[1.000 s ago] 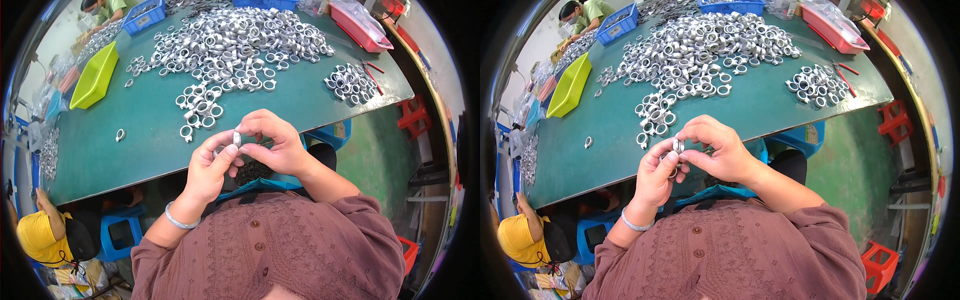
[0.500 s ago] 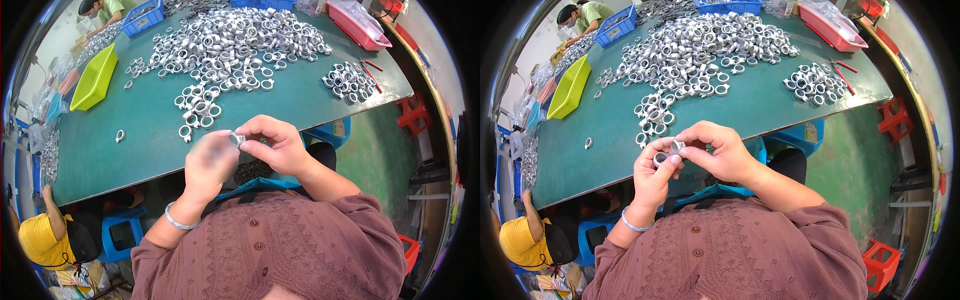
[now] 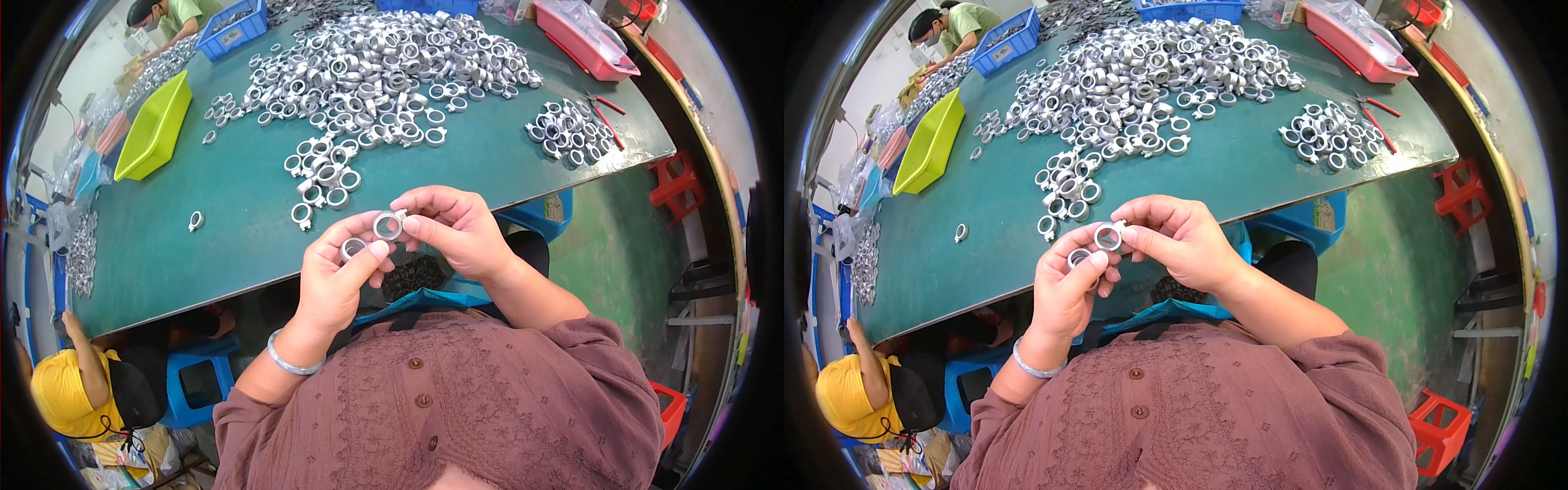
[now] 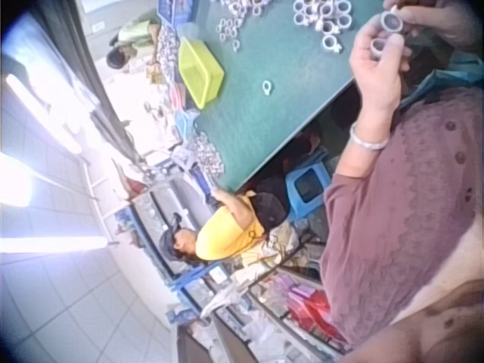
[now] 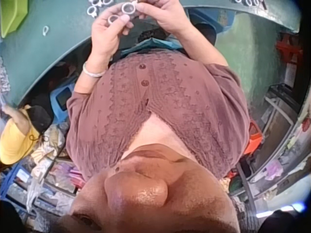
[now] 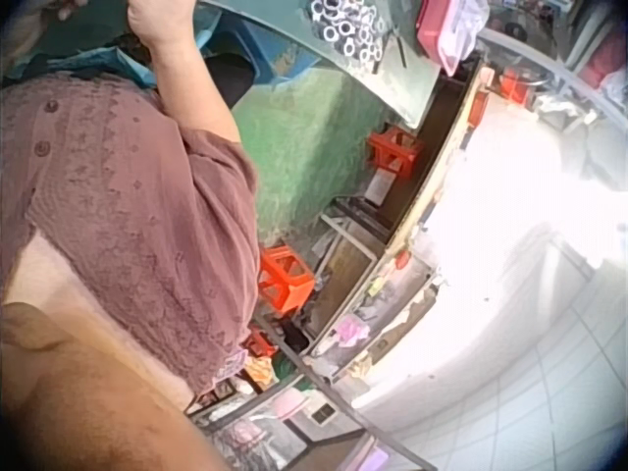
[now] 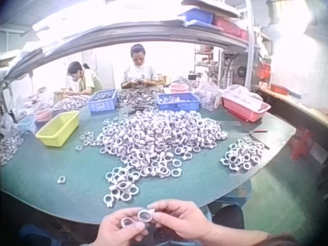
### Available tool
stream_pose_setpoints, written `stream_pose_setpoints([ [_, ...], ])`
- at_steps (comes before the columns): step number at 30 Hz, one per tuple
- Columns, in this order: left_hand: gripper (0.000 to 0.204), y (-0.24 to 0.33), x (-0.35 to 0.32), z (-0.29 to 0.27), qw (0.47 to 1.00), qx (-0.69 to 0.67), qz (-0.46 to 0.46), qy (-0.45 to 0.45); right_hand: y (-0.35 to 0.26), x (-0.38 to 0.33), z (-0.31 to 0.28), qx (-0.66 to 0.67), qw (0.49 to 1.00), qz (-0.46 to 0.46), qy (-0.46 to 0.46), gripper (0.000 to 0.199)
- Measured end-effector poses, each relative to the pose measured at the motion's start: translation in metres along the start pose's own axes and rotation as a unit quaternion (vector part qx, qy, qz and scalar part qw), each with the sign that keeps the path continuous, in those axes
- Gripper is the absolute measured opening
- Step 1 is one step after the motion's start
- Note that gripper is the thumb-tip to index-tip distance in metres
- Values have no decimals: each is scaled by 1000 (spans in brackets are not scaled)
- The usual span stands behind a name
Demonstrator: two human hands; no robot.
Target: The person picks up metal ring components one at a time, checks them by hand, and places them into a blue container while working at a table full of similar components.
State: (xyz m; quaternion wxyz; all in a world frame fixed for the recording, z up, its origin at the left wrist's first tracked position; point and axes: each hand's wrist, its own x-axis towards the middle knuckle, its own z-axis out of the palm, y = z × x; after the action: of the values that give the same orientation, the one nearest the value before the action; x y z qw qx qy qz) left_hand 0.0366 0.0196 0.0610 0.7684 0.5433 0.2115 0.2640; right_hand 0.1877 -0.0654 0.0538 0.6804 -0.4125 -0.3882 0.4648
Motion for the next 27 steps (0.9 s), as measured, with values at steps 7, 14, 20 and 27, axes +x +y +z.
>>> stream_pose_setpoints([
  [7, 24, 0, 2, -3, 990, -125, -68, -17, 6, -2, 0, -62, 994, -92, -23, 21],
  [14, 33, -10, 1, -3, 999, -13, 52, -2, 7, 0, -3, -106, 983, -141, -50, 26],
  [20, 35, -11, 0, -1, 994, 43, 95, 19, 7, -3, 0, -15, 993, -108, -36, 36],
  [27, 31, -14, -5, -9, 983, 150, 94, -46, -5, 1, -16, -146, 982, -110, -57, 30],
])
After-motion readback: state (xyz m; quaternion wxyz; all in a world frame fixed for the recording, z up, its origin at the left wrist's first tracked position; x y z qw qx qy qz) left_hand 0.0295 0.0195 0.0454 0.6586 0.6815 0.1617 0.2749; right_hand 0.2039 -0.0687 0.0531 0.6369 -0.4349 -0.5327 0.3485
